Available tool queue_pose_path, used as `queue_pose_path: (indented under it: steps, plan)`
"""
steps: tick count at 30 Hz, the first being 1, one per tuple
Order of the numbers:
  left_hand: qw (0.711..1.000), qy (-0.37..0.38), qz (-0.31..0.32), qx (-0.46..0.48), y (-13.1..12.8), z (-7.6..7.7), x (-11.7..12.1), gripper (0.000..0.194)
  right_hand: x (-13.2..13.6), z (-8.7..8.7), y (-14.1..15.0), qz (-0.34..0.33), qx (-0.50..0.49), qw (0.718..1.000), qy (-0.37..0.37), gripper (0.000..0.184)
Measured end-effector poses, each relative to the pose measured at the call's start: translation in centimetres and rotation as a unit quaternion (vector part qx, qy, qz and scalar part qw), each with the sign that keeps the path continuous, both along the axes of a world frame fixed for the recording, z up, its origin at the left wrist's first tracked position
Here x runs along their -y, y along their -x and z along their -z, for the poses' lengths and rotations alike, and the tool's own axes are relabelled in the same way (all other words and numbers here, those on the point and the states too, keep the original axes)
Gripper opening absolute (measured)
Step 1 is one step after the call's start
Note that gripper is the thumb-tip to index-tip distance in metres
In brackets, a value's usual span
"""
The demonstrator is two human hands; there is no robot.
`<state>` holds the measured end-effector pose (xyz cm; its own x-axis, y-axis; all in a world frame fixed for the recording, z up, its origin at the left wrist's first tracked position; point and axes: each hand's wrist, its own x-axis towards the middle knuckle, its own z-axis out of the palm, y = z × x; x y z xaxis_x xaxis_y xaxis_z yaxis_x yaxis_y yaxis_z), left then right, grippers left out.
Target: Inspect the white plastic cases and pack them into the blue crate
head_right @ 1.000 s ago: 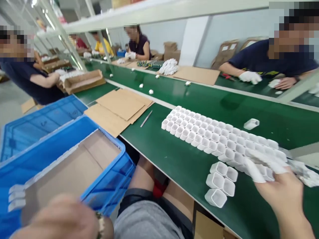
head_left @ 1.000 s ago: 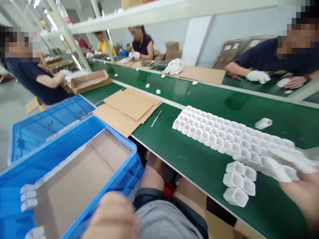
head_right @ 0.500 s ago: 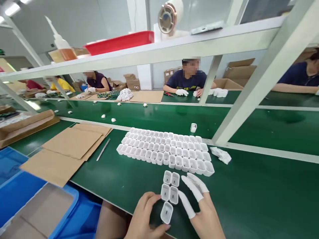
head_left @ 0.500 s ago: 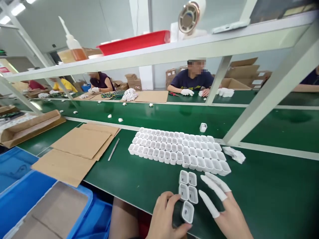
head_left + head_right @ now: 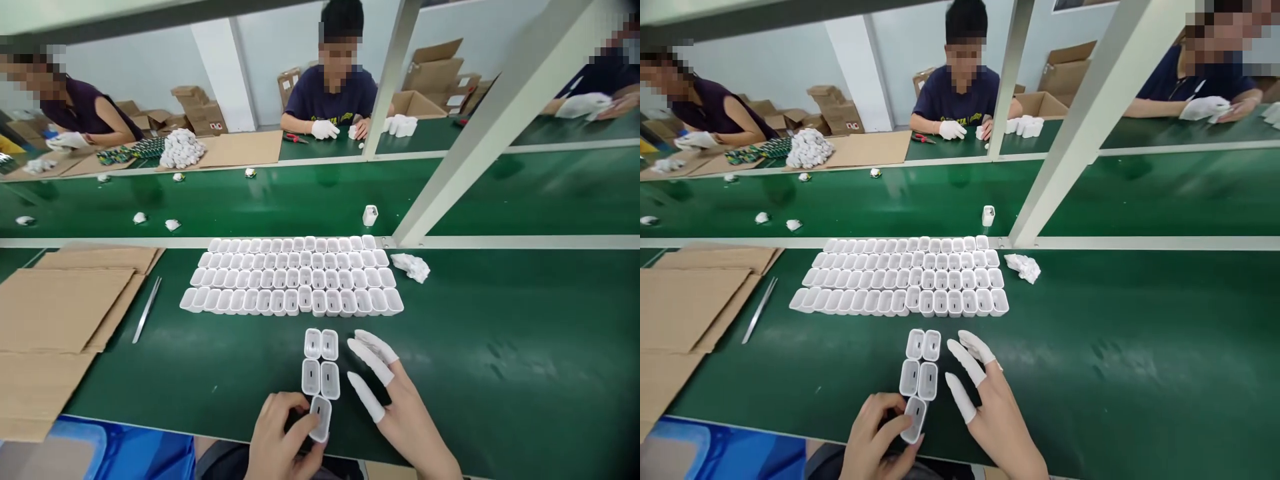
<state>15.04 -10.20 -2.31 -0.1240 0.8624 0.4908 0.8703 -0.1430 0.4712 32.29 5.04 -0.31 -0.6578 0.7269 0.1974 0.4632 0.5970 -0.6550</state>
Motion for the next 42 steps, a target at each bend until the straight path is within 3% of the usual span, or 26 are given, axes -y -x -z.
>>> queue_pose_path:
  steps: [5,10,14,17,21,22,25,30,34,38,42]
  plan:
    - [1.000,-0.003,-0.012,-0.001,-0.4,0.1,0.0,0.014,0.1,0.3,0.1,-0.028,0.038,0.999,-0.018,0.052]
    - [1.000,0.000,0.007,0.002,-0.1,0.7,0.1,0.009,-0.3,2.3,0.3,-0.074,0.058,0.992,-0.079,0.064]
    - [0.983,0.107,-0.048,0.143,0.2,1.2,1.0,0.033,-0.6,4.3,0.6,-0.082,0.061,0.988,-0.115,0.070]
    - [0.972,0.104,-0.092,0.190,0.5,1.1,2.1,0.048,-0.8,5.1,0.7,-0.084,0.056,0.984,-0.145,0.071]
    - [0.993,-0.007,-0.081,0.086,2.4,0.7,4.0,0.012,-1.3,5.7,1.2,-0.093,0.061,0.979,-0.169,0.071]
    - [0.994,-0.024,-0.079,0.072,3.1,0.5,4.5,0.005,-1.4,5.7,1.4,-0.094,0.065,0.979,-0.167,0.071]
    - [0.992,-0.041,-0.091,0.073,5.7,-0.4,5.8,0.016,-0.7,5.1,2.7,-0.090,0.074,0.981,-0.156,0.070]
    - [0.988,-0.031,-0.105,0.108,9.8,-2.2,7.3,0.016,3.3,1.8,6.0,-0.025,0.102,0.992,-0.075,0.065]
    - [0.982,-0.040,-0.093,0.162,12.2,-2.8,7.2,0.013,6.0,-0.3,8.5,-0.016,0.102,0.995,-0.012,0.064]
    - [0.962,-0.057,-0.114,0.241,13.9,-2.5,6.5,0.016,7.4,0.2,10.7,-0.017,0.115,0.993,-0.009,0.063]
    - [0.924,-0.068,-0.143,0.347,15.1,-1.3,5.6,0.027,7.3,1.6,11.8,-0.035,0.106,0.989,-0.100,0.064]
